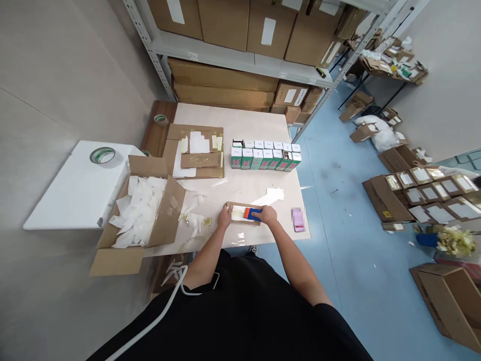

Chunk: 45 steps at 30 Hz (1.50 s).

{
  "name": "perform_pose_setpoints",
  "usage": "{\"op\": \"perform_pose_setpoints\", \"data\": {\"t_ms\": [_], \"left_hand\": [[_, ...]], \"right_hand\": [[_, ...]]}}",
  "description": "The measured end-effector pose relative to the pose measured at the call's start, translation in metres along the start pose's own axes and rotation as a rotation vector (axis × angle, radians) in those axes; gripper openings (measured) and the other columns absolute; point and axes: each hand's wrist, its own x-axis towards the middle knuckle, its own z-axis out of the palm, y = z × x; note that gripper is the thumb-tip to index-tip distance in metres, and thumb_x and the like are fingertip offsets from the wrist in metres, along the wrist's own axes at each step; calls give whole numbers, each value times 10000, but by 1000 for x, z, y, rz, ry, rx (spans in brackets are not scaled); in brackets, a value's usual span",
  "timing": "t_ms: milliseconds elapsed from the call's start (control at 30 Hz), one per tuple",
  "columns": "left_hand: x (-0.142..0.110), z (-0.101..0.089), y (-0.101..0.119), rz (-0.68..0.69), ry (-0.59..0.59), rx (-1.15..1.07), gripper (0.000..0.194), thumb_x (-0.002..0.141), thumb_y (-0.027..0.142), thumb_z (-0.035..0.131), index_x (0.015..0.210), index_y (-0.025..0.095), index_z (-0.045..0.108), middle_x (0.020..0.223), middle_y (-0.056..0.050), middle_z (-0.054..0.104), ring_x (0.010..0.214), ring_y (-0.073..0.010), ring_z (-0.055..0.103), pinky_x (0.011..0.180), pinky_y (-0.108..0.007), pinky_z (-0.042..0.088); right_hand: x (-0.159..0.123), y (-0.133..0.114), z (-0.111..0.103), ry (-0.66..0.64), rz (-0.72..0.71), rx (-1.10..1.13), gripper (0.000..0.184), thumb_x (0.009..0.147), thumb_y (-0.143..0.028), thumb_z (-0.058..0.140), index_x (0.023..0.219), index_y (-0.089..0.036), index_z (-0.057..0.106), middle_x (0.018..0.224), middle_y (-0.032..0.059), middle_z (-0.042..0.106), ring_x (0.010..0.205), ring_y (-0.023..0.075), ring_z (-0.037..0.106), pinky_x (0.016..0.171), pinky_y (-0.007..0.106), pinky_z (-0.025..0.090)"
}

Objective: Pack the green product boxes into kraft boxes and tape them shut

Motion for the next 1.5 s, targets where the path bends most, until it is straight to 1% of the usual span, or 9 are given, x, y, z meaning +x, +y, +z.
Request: {"op": "perform_pose_setpoints", "data": {"t_ms": [200, 333, 467, 600, 933, 1133, 1267, 1400, 1500], "left_hand": [[1, -5, 3, -35, -42, 69, 634, 1068, 580, 309, 1606, 254, 389, 1425, -138, 667, 1276, -337, 646, 1032, -456, 510], [2, -6, 4, -43, -33, 102, 643, 1058, 616, 314, 1593, 272, 407, 1411, -140, 675, 1276, -332, 649, 1034, -448, 507], [3, -7, 4, -40, -30, 96, 671, 1036, 658, 352, 1579, 272, 432, 1382, -149, 692, 1251, -341, 663, 1034, -451, 506], [4, -7, 2, -31, -16, 51, 690, 1029, 656, 360, 1575, 243, 441, 1382, -172, 687, 1247, -372, 658, 1033, -483, 499], [7, -6, -1, -19, -13, 62, 675, 1032, 640, 359, 1567, 241, 451, 1386, -169, 687, 1262, -362, 653, 1039, -471, 498], [14, -17, -12, -5, -44, 29, 659, 1031, 643, 365, 1560, 259, 454, 1385, -137, 696, 1243, -343, 672, 1028, -447, 510], [18, -31, -18, 7, -40, -48, 569, 1045, 608, 378, 1450, 252, 561, 1332, -111, 728, 1171, -299, 709, 987, -387, 536], [14, -46, -17, -31, -16, -91, 561, 1065, 591, 353, 1236, 175, 687, 1148, -146, 775, 1031, -284, 738, 899, -364, 574], [12, -60, -15, -11, 64, -56, 435, 1072, 504, 458, 1231, 168, 684, 1190, -132, 732, 1039, -252, 712, 903, -385, 589]], "right_hand": [[6, 16, -5, -12, -28, -22, 513, 815, -667, 749, 959, -175, 772, 1008, 117, 784, 901, 249, 733, 613, 254, 428], [7, 35, -8, -8, 14, -50, 497, 824, -659, 740, 956, -181, 767, 1005, 113, 779, 891, 242, 729, 627, 256, 432], [5, 52, -12, -1, -14, -58, 527, 820, -688, 732, 986, -189, 767, 1020, 113, 778, 912, 239, 724, 646, 258, 442], [4, 72, -19, 11, 64, -64, 544, 809, -676, 752, 1035, -181, 765, 1039, 124, 778, 934, 255, 727, 657, 262, 449], [-13, 104, -28, 3, 144, -3, 508, 821, -647, 758, 1026, -182, 755, 979, 114, 777, 848, 241, 722, 634, 265, 441], [-13, 96, -20, 0, 134, 23, 513, 850, -639, 732, 1044, -164, 750, 970, 116, 777, 816, 233, 718, 629, 260, 435], [-15, 83, -17, 13, 89, 56, 505, 849, -656, 723, 983, -170, 753, 923, 100, 776, 748, 218, 706, 600, 255, 415], [-16, 59, -14, 42, 12, 85, 486, 849, -658, 720, 898, -175, 756, 879, 71, 770, 753, 200, 693, 609, 241, 403], [-16, 31, -15, 61, -58, 113, 494, 850, -680, 709, 840, -188, 752, 845, 41, 761, 759, 182, 684, 605, 230, 388]]}}
